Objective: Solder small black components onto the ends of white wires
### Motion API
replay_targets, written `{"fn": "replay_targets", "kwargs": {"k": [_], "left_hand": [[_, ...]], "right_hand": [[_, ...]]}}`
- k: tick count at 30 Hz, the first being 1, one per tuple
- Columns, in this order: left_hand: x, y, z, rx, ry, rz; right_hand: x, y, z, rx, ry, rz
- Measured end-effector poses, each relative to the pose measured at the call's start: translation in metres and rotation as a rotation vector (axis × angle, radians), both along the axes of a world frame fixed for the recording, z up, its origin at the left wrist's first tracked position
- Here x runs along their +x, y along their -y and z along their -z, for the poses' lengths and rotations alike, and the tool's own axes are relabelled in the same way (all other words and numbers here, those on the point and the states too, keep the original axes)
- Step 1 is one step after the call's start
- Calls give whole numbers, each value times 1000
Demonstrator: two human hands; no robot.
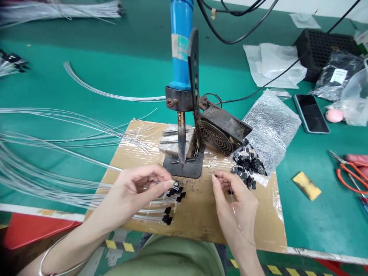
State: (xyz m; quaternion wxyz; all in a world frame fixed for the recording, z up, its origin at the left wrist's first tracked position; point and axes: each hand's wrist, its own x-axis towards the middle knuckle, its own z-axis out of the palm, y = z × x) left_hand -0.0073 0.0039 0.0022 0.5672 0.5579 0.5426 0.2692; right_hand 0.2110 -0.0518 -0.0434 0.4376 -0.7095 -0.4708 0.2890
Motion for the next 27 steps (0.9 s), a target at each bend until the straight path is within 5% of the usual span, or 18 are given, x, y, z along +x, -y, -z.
{"fn": "replay_targets", "kwargs": {"k": [12, 21, 27], "left_hand": [[5, 1, 1, -17, 41, -50], [4, 4, -1, -25, 150, -5], [7, 2, -1, -32, 177, -6]], "right_hand": [[-36, 4, -7, 4, -482, -62], [-48, 0, -13, 0, -596, -127], [-51, 2, -21, -83, -621, -30]]}}
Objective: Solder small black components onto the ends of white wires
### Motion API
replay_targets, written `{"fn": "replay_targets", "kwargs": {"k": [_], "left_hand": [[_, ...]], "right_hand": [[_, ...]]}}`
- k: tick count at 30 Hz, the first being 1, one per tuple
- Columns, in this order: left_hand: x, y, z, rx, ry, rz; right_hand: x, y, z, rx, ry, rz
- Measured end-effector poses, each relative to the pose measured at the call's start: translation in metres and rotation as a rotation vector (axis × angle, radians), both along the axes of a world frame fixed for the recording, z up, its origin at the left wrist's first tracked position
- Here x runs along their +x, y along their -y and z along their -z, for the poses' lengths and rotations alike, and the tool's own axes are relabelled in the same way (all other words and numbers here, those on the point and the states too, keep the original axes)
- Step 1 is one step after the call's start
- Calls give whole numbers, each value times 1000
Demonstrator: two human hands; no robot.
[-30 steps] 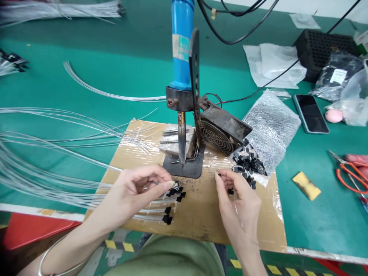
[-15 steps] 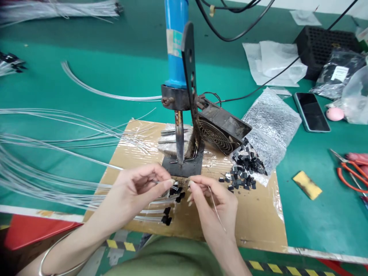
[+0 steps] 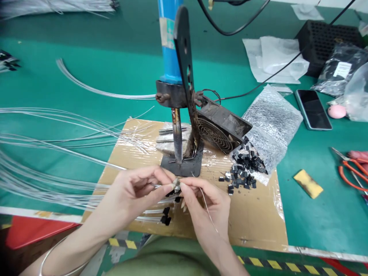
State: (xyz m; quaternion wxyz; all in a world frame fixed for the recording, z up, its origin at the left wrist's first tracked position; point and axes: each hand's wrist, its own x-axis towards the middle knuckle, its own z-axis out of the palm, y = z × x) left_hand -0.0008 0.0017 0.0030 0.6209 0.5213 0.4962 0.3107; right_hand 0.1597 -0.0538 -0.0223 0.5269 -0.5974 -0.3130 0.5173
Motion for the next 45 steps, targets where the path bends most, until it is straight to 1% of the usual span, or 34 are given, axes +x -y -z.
{"fn": "replay_targets", "kwargs": {"k": [4, 8, 15, 23, 29, 32, 35, 37, 42, 45], "left_hand": [[2, 0, 0, -11, 17, -8], [3, 0, 0, -15, 10, -8], [4, 0, 2, -13, 32, -22], [5, 0, 3, -21, 39, -44], [7, 0, 4, -24, 25, -48], [8, 0, 6, -15, 6, -44], [8, -2, 6, -8, -30, -59], [8, -3, 6, -10, -45, -76], [10, -7, 4, -16, -91, -87], [10, -8, 5, -17, -105, -100]], "right_hand": [[-1, 0, -2, -11, 6, -2], [1, 0, 0, -22, -12, 1], [4, 1, 4, -46, -6, -62], [1, 0, 4, -67, -133, -8], [-1, 0, 5, -102, -133, 10], [0, 3, 9, -49, 5, 17], [2, 8, 13, 102, 210, 3], [3, 12, 14, 156, 274, -18], [1, 17, 6, 99, 346, 1], [4, 17, 2, 107, 451, 2]]}}
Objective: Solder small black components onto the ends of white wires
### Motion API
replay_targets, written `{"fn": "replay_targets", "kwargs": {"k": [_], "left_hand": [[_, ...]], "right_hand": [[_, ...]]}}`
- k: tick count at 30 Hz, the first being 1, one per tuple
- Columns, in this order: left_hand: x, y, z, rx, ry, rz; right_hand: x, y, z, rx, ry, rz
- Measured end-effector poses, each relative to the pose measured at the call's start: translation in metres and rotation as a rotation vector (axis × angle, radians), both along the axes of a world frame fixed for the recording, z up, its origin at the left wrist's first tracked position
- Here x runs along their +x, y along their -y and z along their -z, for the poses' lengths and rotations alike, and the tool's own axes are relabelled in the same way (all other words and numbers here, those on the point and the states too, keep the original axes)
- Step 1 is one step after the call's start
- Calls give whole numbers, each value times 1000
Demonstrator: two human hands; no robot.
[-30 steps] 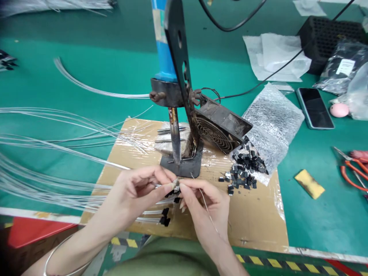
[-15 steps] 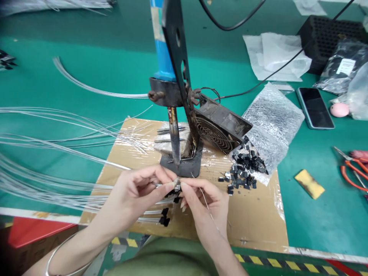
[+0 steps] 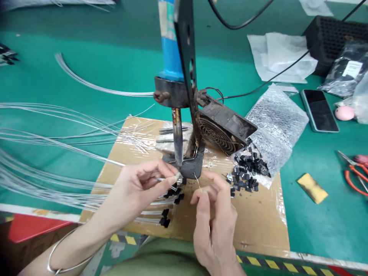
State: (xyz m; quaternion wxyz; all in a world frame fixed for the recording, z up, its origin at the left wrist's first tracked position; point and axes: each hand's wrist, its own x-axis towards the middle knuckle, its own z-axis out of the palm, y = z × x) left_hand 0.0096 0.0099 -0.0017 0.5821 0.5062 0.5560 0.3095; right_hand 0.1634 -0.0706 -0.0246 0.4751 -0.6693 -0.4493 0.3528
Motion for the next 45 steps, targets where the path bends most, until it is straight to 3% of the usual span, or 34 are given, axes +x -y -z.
{"fn": "replay_targets", "kwargs": {"k": [3, 8, 17, 28, 45], "left_hand": [[0, -1, 1, 8, -11, -7], [0, -2, 2, 23, 6, -18], [-1, -6, -2, 67, -15, -9], [0, -8, -3, 73, -57, -41], [0, -10, -12, 74, -31, -35]], "right_hand": [[9, -2, 2, 26, 85, -31], [15, -5, 7, 170, -5, -145], [-1, -8, -7, 83, -274, -72], [8, -15, 4, 163, -254, -148], [4, -18, -9, 136, -268, -85]]}}
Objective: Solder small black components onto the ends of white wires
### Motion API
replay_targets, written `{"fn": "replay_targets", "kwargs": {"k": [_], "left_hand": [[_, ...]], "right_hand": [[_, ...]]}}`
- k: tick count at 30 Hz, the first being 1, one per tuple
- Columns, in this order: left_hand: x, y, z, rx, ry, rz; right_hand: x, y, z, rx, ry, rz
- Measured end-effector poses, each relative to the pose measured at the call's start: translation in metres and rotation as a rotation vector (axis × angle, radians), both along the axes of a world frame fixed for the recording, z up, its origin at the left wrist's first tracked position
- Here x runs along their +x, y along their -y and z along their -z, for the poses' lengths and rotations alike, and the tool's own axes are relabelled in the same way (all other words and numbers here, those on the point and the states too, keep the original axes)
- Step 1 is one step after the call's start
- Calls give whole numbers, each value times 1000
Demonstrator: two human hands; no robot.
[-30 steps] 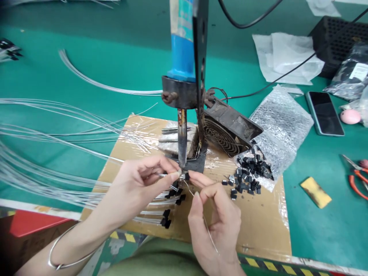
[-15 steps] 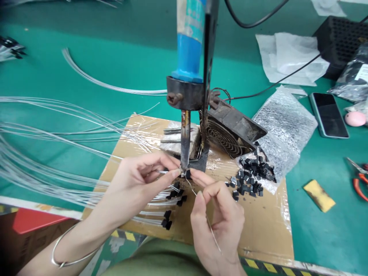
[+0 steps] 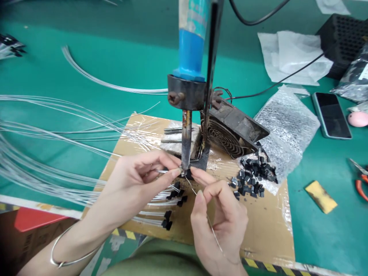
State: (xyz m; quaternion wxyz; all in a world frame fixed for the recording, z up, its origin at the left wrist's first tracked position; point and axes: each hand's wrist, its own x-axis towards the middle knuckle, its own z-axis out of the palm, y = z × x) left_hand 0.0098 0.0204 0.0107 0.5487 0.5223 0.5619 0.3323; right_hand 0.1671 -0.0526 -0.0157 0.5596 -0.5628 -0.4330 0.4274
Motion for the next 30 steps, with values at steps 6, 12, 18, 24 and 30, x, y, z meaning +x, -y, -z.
{"fn": "replay_targets", "kwargs": {"k": [6, 12, 18, 24, 30], "left_hand": [[1, 1, 1, -2, -2, -2], [2, 2, 1, 10, -22, -9], [0, 4, 0, -3, -6, -17], [1, 4, 1, -1, -9, -21], [1, 4, 0, 17, 0, -24]], "right_hand": [[-6, 2, -7, -66, -8, 48], [-5, 2, -6, -58, -6, 61], [1, 1, 0, 25, 15, -15], [4, 0, 3, 52, 14, -34], [1, 0, 2, 53, -5, -35]]}}
